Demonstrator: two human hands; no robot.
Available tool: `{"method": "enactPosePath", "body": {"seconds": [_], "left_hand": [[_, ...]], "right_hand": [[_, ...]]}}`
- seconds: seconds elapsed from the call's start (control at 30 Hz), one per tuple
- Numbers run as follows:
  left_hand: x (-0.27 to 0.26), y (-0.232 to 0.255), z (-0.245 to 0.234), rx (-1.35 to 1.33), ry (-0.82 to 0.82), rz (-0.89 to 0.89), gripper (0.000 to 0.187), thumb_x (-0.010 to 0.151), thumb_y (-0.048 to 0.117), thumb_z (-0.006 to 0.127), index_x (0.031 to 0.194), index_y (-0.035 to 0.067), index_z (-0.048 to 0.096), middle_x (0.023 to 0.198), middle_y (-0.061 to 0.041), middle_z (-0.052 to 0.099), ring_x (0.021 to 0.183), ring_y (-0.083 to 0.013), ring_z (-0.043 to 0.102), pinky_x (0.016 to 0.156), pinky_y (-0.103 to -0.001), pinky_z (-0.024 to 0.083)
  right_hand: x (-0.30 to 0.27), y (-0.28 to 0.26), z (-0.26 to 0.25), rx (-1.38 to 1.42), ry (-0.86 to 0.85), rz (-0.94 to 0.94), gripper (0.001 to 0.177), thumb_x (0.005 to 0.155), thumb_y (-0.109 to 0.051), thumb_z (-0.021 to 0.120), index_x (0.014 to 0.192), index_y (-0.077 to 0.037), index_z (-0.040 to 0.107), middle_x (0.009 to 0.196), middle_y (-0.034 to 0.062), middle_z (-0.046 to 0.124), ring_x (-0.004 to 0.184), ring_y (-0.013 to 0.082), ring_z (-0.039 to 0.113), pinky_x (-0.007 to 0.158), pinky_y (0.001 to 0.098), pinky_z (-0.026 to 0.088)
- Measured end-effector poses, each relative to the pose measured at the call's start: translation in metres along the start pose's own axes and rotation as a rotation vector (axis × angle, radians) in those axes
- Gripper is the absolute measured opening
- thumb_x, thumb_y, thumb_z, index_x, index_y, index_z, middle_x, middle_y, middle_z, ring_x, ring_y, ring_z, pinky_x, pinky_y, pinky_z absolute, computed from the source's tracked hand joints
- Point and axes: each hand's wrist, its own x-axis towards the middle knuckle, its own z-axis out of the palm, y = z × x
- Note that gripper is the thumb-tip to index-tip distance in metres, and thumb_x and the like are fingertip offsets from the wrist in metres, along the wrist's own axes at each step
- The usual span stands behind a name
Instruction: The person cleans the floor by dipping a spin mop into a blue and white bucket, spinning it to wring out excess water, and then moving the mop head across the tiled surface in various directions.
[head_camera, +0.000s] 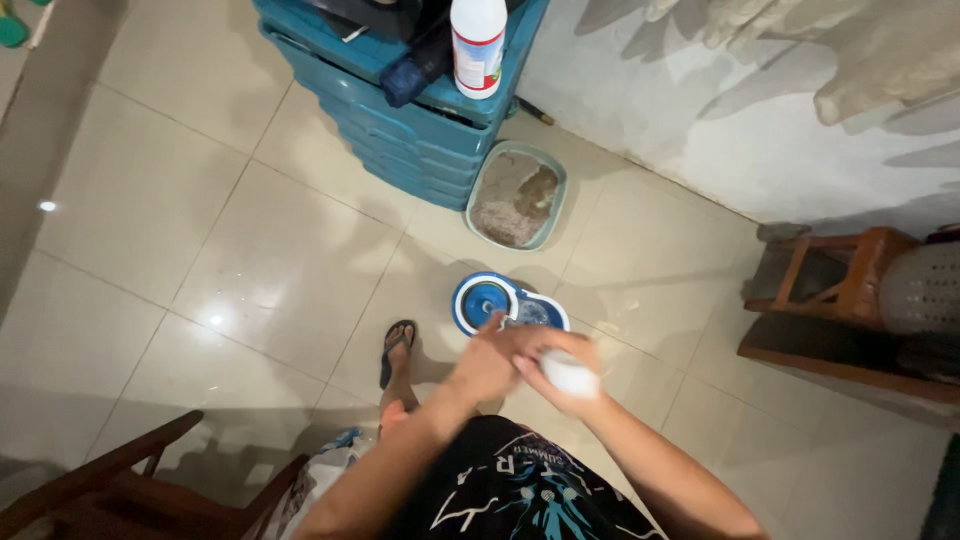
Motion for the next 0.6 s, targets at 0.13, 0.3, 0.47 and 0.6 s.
{"method": "enactPosePath", "body": {"seconds": [0.13,0.3,0.47,0.6], "left_hand": [[0.000,0.037,0.000,0.038,0.299,0.076,0.035,0.086,0.017,0.068,0.119,0.004,0.067,0.117,-0.015,0.072,0.111,-0.0300,0.069,0.116,-0.053,0.039],[-0.005,-0.038,0.067,-0.004,0.259,0.024,0.037,0.086,0.016,0.064,0.122,0.005,0.067,0.121,-0.015,0.072,0.115,-0.0314,0.068,0.114,-0.052,0.042],[-0.017,-0.081,0.098,-0.011,0.081,-0.282,0.038,0.088,0.022,0.063,0.123,0.009,0.068,0.129,-0.018,0.068,0.123,-0.0378,0.061,0.104,-0.063,0.032],[-0.024,-0.041,0.056,-0.575,0.107,-0.495,0.031,0.090,0.021,0.061,0.118,0.011,0.068,0.122,-0.013,0.072,0.113,-0.0318,0.070,0.100,-0.050,0.054]], "right_hand": [[-0.011,0.005,0.003,-0.202,0.089,0.039,0.009,0.082,-0.004,0.075,0.088,-0.002,0.069,0.079,0.0082,0.069,0.070,0.0172,0.067,0.063,0.0311,0.055],[-0.019,0.119,0.034,0.145,0.123,-0.104,0.011,0.077,-0.001,0.076,0.085,-0.001,0.069,0.081,0.0099,0.070,0.075,0.0184,0.068,0.069,0.0324,0.055],[-0.016,0.143,0.043,0.209,-0.128,0.018,0.015,0.086,-0.004,0.076,0.086,-0.003,0.061,0.087,0.0071,0.064,0.082,0.0165,0.062,0.075,0.0312,0.052],[-0.009,0.075,0.049,0.219,-0.150,-0.003,0.023,0.088,-0.007,0.081,0.086,-0.003,0.058,0.090,0.0065,0.065,0.084,0.0154,0.062,0.077,0.0294,0.052]]}}
